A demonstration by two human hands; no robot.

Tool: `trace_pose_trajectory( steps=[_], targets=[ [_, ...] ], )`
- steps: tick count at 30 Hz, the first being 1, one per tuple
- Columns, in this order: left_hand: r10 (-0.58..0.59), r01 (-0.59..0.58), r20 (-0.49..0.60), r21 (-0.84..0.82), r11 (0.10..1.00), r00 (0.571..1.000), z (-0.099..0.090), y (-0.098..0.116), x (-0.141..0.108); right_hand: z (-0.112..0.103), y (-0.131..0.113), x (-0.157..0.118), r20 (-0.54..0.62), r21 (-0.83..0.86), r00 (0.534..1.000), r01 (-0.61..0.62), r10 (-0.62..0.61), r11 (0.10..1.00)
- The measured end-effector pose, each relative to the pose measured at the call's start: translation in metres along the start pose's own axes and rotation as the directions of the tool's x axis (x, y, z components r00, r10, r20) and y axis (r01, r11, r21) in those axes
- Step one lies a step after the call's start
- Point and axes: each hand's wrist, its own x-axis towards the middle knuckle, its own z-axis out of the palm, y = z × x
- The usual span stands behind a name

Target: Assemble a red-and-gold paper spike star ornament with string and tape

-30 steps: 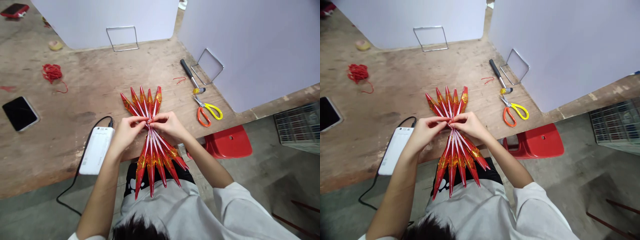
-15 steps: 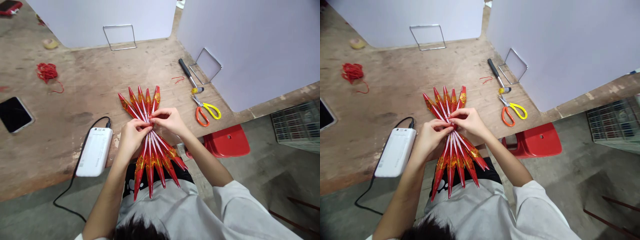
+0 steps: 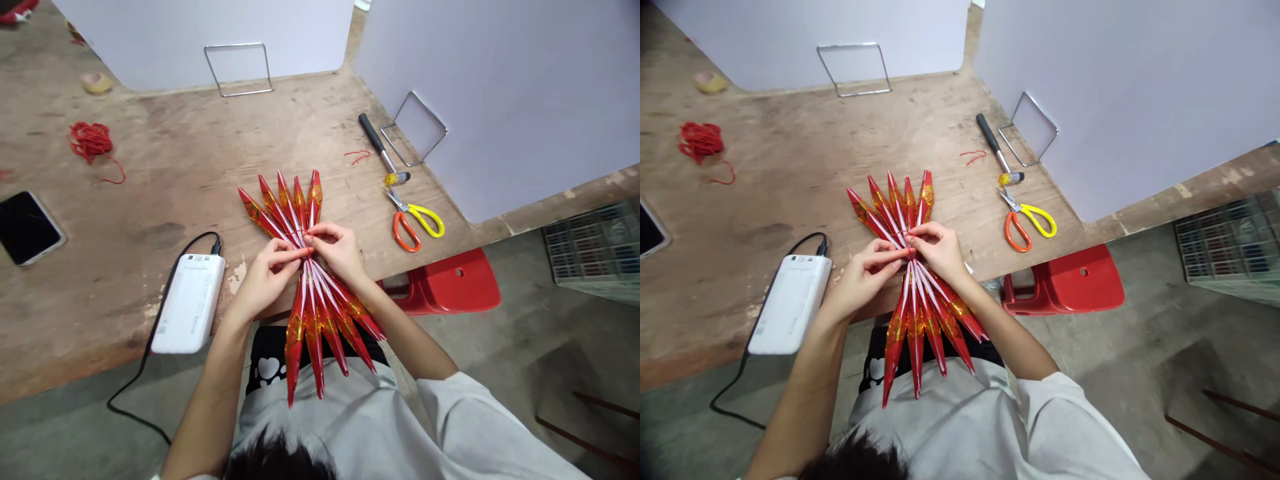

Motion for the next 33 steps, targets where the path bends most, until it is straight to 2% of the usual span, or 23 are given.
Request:
trace_pose_trajectory(
  steps=[4, 7, 11, 14, 16, 21, 26, 33],
  targets=[
    [0.171, -0.171, 0.010, 0.073, 0.982, 0.985, 0.003, -0.011, -0.005, -0.005, 0.003, -0.005, -0.034, -0.101, 0.995, 0.086, -0.090, 0.991],
    [0.229, -0.231, 0.033, 0.233, 0.945, 0.973, 0.006, -0.017, -0.009, -0.009, 0.004, -0.009, -0.057, -0.125, 0.992, 0.101, -0.109, 0.987],
    [0.216, -0.192, 0.025, 0.561, 0.805, 0.976, 0.016, -0.017, -0.017, -0.011, 0.004, -0.012, -0.084, -0.159, 0.991, 0.094, -0.108, 0.983],
    [0.208, -0.095, -0.062, 0.742, 0.663, 0.976, 0.026, -0.010, -0.022, -0.010, 0.004, -0.015, -0.075, -0.150, 0.988, 0.124, -0.136, 0.981],
    [0.220, -0.030, -0.125, 0.805, 0.592, 0.967, 0.031, -0.004, -0.025, -0.009, 0.004, -0.017, -0.070, -0.145, 0.985, 0.145, -0.157, 0.979],
    [0.314, 0.001, -0.194, 0.851, 0.525, 0.929, 0.036, 0.002, -0.023, -0.005, 0.004, -0.021, -0.108, -0.206, 0.980, 0.144, -0.168, 0.968],
    [0.393, -0.046, -0.179, 0.865, 0.500, 0.902, 0.030, 0.010, -0.012, -0.004, 0.004, -0.022, -0.099, -0.193, 0.980, 0.151, -0.172, 0.969],
    [0.397, -0.119, -0.114, 0.849, 0.515, 0.911, 0.019, 0.015, 0.004, -0.007, 0.004, -0.023, -0.051, -0.179, 0.983, 0.168, -0.179, 0.969]
  ],
)
